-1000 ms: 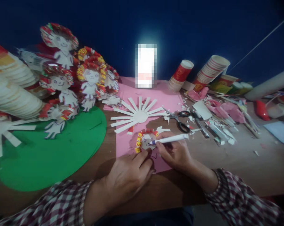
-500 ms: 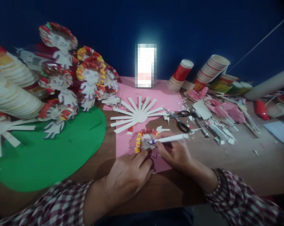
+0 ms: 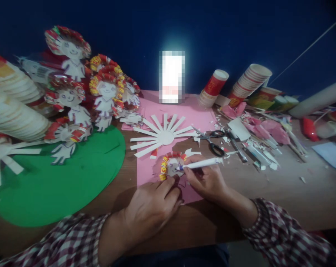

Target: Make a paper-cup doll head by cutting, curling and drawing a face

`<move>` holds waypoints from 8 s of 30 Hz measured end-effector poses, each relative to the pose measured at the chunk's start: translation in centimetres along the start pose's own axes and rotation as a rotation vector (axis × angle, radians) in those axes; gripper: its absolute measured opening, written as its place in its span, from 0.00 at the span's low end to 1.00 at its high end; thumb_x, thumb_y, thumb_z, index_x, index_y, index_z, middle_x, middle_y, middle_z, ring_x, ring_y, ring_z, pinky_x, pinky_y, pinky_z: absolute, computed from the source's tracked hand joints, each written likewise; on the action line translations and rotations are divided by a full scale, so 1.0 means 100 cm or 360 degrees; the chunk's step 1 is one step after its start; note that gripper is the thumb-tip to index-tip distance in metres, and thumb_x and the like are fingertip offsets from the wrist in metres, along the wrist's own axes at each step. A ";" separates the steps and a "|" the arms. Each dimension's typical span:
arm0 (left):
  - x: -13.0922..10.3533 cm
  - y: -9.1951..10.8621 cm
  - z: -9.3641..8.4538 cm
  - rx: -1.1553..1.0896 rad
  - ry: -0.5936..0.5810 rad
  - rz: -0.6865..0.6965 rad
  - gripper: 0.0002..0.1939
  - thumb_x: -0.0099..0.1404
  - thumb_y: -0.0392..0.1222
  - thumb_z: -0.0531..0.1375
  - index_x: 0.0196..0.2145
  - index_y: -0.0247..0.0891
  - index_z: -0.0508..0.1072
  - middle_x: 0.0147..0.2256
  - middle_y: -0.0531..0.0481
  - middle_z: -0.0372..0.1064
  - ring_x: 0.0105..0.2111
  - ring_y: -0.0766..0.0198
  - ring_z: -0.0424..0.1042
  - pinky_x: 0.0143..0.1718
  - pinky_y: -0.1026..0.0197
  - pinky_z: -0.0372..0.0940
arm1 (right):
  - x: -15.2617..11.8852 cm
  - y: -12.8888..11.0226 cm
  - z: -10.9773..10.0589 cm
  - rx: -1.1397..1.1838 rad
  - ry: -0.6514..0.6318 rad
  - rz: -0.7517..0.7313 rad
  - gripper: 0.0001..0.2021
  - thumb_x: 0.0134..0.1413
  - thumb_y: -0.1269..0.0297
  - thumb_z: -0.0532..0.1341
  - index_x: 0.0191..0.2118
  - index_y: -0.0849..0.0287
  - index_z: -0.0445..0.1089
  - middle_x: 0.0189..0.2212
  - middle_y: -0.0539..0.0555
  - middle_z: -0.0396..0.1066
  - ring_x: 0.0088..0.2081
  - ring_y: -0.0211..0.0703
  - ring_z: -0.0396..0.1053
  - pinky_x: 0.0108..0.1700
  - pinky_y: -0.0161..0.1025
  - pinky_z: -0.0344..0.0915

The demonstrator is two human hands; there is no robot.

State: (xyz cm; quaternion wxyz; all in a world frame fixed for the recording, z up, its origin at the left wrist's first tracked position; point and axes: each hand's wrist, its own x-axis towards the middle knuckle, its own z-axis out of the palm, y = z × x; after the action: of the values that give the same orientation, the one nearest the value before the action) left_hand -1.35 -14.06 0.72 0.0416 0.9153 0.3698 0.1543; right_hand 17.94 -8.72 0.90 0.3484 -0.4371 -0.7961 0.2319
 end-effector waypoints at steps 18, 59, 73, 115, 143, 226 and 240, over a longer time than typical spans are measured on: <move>0.000 -0.001 0.000 0.0000 0.0018 0.0007 0.09 0.68 0.41 0.52 0.40 0.37 0.71 0.43 0.43 0.71 0.32 0.59 0.74 0.30 0.56 0.71 | 0.001 -0.004 -0.003 -0.0083 0.0038 0.0060 0.04 0.56 0.67 0.57 0.33 0.59 0.68 0.26 0.53 0.71 0.26 0.39 0.68 0.29 0.35 0.65; 0.010 -0.037 -0.001 -0.0420 0.0395 -0.0444 0.22 0.61 0.38 0.60 0.53 0.34 0.66 0.52 0.39 0.67 0.54 0.54 0.65 0.55 0.49 0.64 | 0.001 0.010 -0.010 -0.0032 0.0139 -0.0145 0.11 0.58 0.68 0.58 0.47 0.58 0.65 0.40 0.57 0.73 0.43 0.45 0.71 0.45 0.41 0.68; 0.012 -0.038 0.003 -0.0592 0.0523 -0.0545 0.17 0.63 0.38 0.58 0.51 0.38 0.69 0.53 0.40 0.65 0.53 0.55 0.66 0.53 0.51 0.67 | 0.000 0.012 -0.008 -0.0057 0.0105 -0.0117 0.12 0.57 0.69 0.58 0.48 0.57 0.65 0.41 0.56 0.72 0.44 0.45 0.71 0.46 0.41 0.67; 0.013 -0.038 -0.009 -0.0560 0.0800 -0.0510 0.14 0.65 0.33 0.56 0.48 0.39 0.71 0.47 0.46 0.70 0.50 0.59 0.67 0.53 0.53 0.63 | -0.008 -0.002 -0.011 0.0257 0.0474 0.0027 0.05 0.59 0.66 0.57 0.36 0.58 0.70 0.23 0.49 0.72 0.21 0.36 0.68 0.22 0.32 0.66; 0.010 -0.035 -0.004 -0.0823 0.0931 -0.0717 0.22 0.67 0.36 0.54 0.57 0.40 0.59 0.53 0.40 0.62 0.50 0.56 0.67 0.53 0.50 0.64 | -0.009 0.007 -0.007 0.0117 0.0343 0.0010 0.06 0.59 0.66 0.57 0.41 0.56 0.70 0.33 0.53 0.74 0.33 0.42 0.73 0.36 0.40 0.71; 0.005 -0.031 -0.022 -0.2175 0.0598 -0.1288 0.23 0.53 0.38 0.67 0.47 0.35 0.68 0.39 0.46 0.71 0.40 0.63 0.71 0.42 0.60 0.66 | -0.001 0.009 -0.008 0.0063 0.0332 0.0028 0.14 0.57 0.64 0.58 0.50 0.57 0.64 0.38 0.55 0.73 0.34 0.43 0.73 0.38 0.39 0.70; -0.063 -0.146 -0.081 -0.1531 0.0779 -0.1729 0.29 0.50 0.48 0.68 0.47 0.32 0.69 0.36 0.44 0.75 0.36 0.59 0.74 0.36 0.59 0.68 | 0.001 0.009 -0.009 0.0049 0.0289 0.0020 0.13 0.58 0.63 0.57 0.49 0.58 0.64 0.37 0.54 0.72 0.31 0.41 0.72 0.36 0.39 0.71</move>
State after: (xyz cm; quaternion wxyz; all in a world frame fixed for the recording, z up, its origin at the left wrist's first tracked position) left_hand -17.88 -8.12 4.01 0.4226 0.4256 0.6586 0.4544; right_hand 19.03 -8.10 0.87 0.4245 -0.4560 -0.7547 0.2056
